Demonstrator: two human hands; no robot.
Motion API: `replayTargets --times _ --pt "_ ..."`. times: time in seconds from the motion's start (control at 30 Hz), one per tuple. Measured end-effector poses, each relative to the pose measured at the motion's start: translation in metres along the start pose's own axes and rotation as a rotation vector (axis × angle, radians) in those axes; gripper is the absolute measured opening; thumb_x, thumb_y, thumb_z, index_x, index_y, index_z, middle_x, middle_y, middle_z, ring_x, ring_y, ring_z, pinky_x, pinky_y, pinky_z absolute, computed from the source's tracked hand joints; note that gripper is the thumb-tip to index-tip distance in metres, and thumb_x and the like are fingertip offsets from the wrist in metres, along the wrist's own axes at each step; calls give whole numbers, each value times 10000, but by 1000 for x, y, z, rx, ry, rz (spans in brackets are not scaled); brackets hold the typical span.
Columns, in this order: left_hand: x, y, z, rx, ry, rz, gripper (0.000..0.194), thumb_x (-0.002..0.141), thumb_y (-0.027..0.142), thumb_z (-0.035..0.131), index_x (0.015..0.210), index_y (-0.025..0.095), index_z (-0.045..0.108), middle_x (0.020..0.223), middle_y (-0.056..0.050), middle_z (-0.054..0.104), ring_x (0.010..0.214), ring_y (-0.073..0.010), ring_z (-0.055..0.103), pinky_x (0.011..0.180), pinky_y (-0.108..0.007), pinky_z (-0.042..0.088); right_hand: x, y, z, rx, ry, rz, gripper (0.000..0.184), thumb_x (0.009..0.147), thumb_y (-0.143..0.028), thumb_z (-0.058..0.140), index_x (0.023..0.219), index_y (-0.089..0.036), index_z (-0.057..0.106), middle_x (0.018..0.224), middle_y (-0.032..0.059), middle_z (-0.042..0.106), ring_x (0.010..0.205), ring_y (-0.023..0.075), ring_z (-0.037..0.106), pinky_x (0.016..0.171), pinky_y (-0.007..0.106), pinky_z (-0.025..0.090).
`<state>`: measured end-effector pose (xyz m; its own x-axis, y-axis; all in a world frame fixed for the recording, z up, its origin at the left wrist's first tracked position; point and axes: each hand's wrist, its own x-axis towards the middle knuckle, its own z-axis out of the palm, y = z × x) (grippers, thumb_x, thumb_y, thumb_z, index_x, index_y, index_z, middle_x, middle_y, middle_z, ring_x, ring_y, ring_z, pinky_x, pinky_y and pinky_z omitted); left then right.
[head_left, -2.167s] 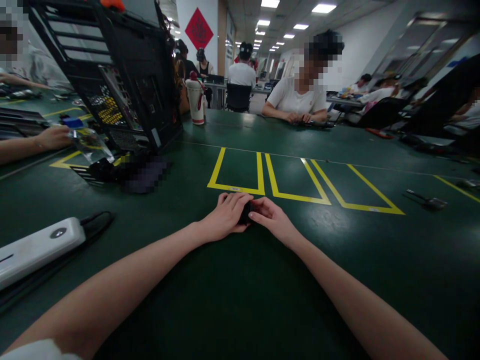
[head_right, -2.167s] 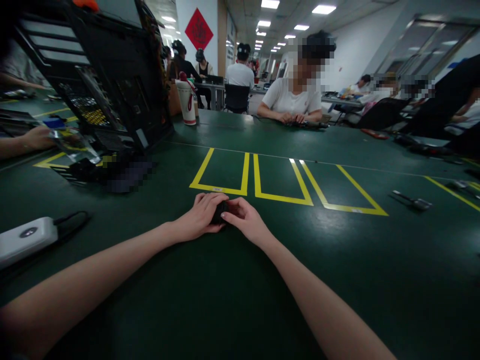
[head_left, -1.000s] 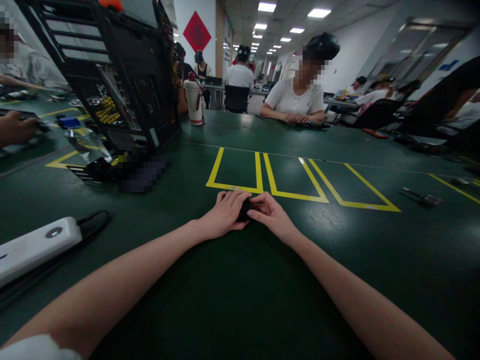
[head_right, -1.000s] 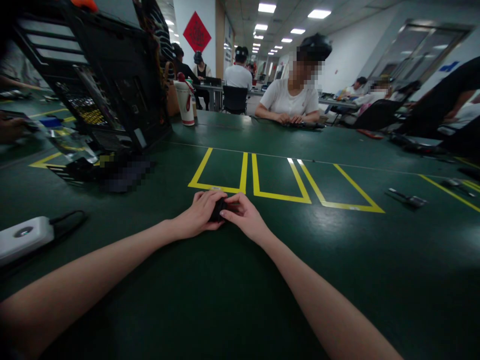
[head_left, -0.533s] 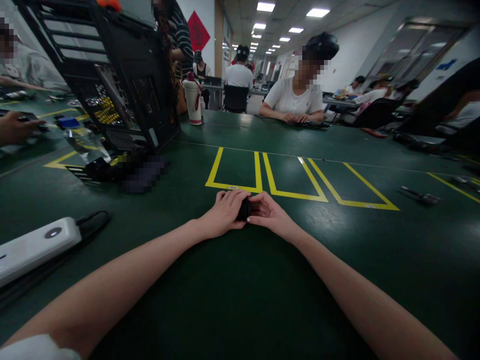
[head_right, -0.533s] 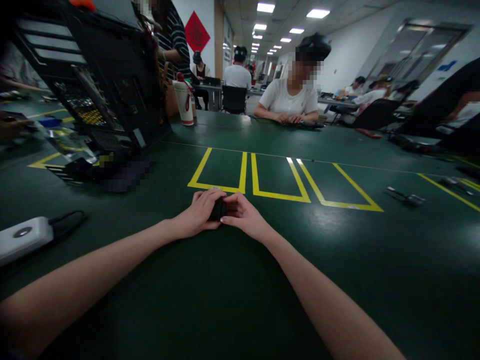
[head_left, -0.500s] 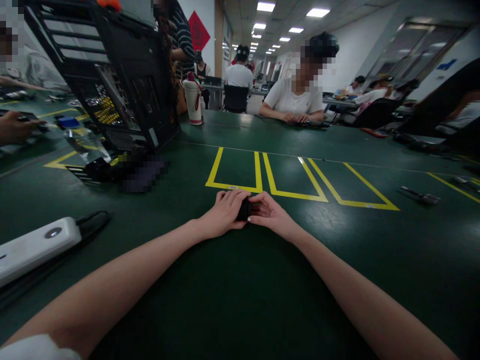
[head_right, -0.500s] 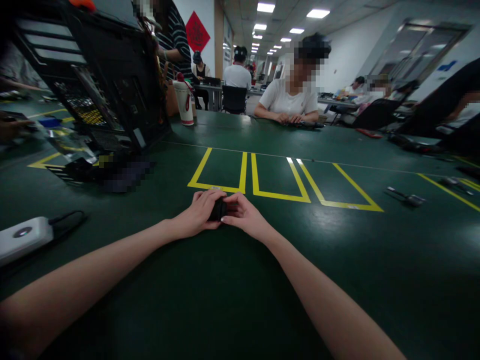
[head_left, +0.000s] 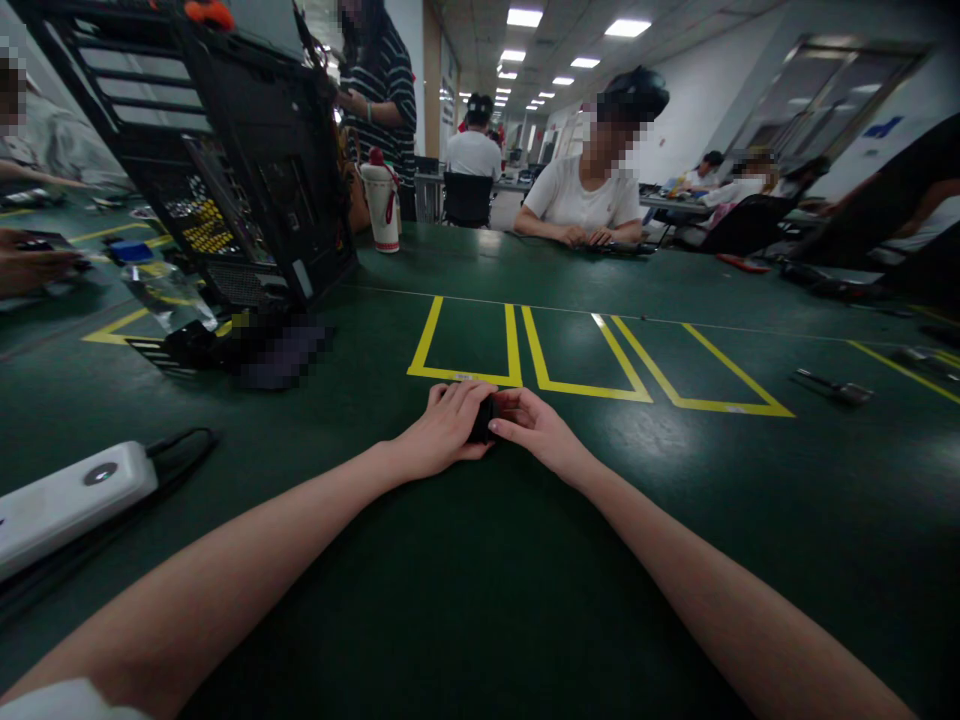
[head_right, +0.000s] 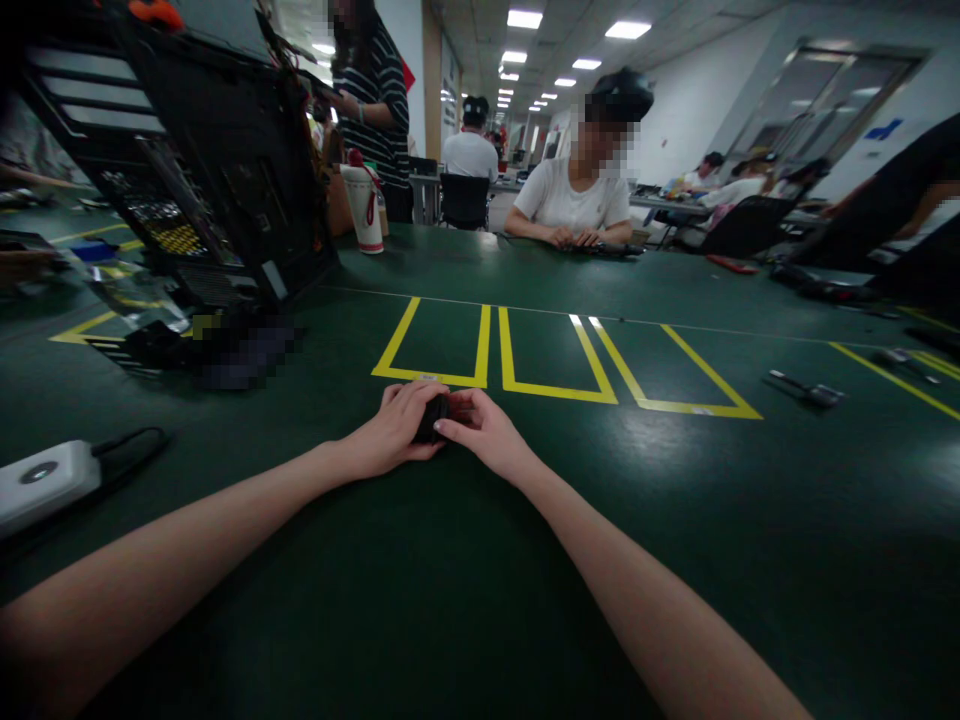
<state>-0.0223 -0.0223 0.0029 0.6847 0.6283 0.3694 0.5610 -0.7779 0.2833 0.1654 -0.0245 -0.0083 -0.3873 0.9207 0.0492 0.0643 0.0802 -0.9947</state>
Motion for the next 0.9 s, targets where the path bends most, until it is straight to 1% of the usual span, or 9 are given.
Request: replayTargets --times 0.1,0.27,0.43,0.5,0.6,0.7,0.77,0.9 --pt "0 0 0 4 3 -3 582 787 277 563 1257 175 236 1264 -149 409 1167 -281 401 951 -467 298 0 -1 -2 43 -57 -7 309 710 -257 669 973 -224 509 1046 25 557 995 187 564 898 414 450" --pt "0 0 0 -10 3 -8 614 762 251 585 1260 183 234 1266 -147 408 1172 -289 401 951 -475 301 -2 -2 -1 105 -118 -62 396 646 -177 723 950 -240 477 1022 4 549 1004 171 557 919 390 436" --pt "1 -1 1 8 13 0 597 777 275 573 1259 171 237 1267 -155 411 1181 -291 393 949 -477 306 -2 -2 3 68 -14 -84 229 730 -254 654 905 -238 507 957 -9 551 905 151 583 824 346 478" --pt "1 -1 2 12 19 0 601 779 278 574 1262 169 233 1265 -154 412 1185 -288 387 950 -475 305 -2 -2 4 60 10 -80 236 728 -267 656 908 -237 506 965 -7 551 887 150 586 816 346 481" --pt "1 -1 2 5 16 -5 601 777 281 580 1258 164 239 1263 -152 413 1179 -280 394 958 -468 300 -1 -2 3 19 23 -33 298 717 -282 666 963 -227 508 1025 18 552 947 169 572 871 378 460" --pt "1 -1 1 -12 10 -9 592 779 290 580 1254 175 246 1263 -144 414 1168 -274 406 961 -464 299 -1 -3 1 5 -4 1 319 727 -291 655 1002 -213 511 1043 37 559 984 185 563 893 399 449" --pt "0 -1 0 -15 9 -10 583 781 286 576 1251 176 249 1260 -144 415 1167 -274 407 959 -462 300 -1 -3 -1 27 -44 -12 306 728 -274 657 988 -218 507 1042 32 558 989 186 565 888 400 455" --pt "1 -1 1 -5 4 -13 607 761 240 587 1253 176 237 1260 -149 412 1177 -284 395 949 -468 306 -2 -1 -1 70 -83 -62 383 657 -199 722 955 -242 483 1027 4 551 998 174 566 910 392 444"
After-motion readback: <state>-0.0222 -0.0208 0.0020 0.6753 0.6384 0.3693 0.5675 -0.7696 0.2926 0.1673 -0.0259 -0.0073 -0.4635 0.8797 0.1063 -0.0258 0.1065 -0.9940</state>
